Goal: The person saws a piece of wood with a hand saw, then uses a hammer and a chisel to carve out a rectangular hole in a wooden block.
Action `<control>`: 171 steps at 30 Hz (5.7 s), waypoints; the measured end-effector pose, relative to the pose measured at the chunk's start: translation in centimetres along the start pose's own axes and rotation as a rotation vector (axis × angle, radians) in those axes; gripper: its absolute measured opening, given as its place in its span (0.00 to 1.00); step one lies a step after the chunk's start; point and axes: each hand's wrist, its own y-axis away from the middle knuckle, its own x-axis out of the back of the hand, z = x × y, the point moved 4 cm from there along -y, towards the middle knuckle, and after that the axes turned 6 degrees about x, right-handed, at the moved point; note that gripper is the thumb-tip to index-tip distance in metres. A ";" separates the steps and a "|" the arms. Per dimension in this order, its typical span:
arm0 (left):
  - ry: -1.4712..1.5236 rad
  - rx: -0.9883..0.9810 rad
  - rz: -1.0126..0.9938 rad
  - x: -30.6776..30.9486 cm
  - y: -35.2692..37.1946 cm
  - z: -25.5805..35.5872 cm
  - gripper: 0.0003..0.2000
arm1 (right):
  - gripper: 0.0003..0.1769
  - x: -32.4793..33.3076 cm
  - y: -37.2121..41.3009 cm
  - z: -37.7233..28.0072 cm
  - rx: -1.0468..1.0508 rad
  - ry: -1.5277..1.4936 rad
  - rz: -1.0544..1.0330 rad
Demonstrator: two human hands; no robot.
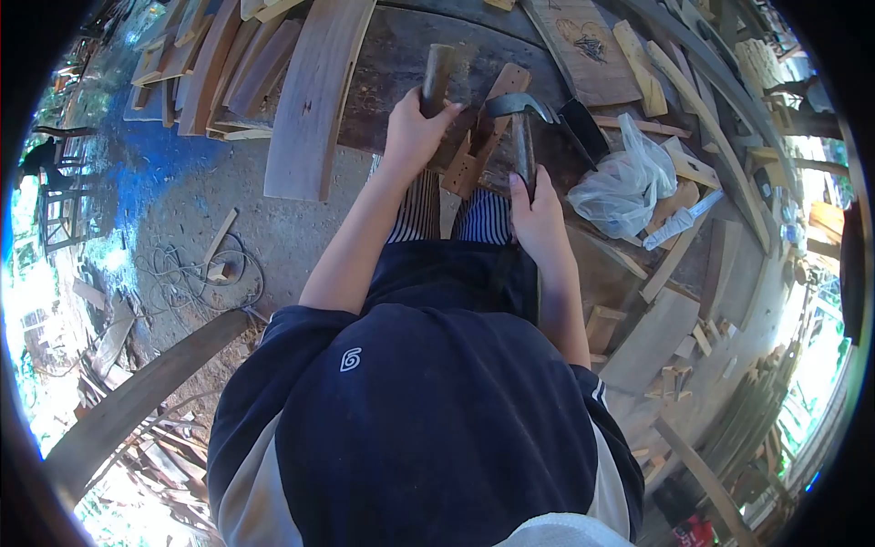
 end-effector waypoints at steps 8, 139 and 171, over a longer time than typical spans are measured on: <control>-0.344 -0.111 0.106 -0.3 1.2 1.3 0.25 | 0.31 -0.6 -0.2 0.7 0.107 0.018 0.006; 0.447 -0.362 -0.156 0.2 3.6 10.5 0.09 | 0.09 13.0 6.8 -10.4 0.160 -0.261 0.111; 0.186 -0.555 -0.687 -4.9 6.2 11.1 0.07 | 0.24 17.9 11.6 -13.2 0.703 -0.494 0.256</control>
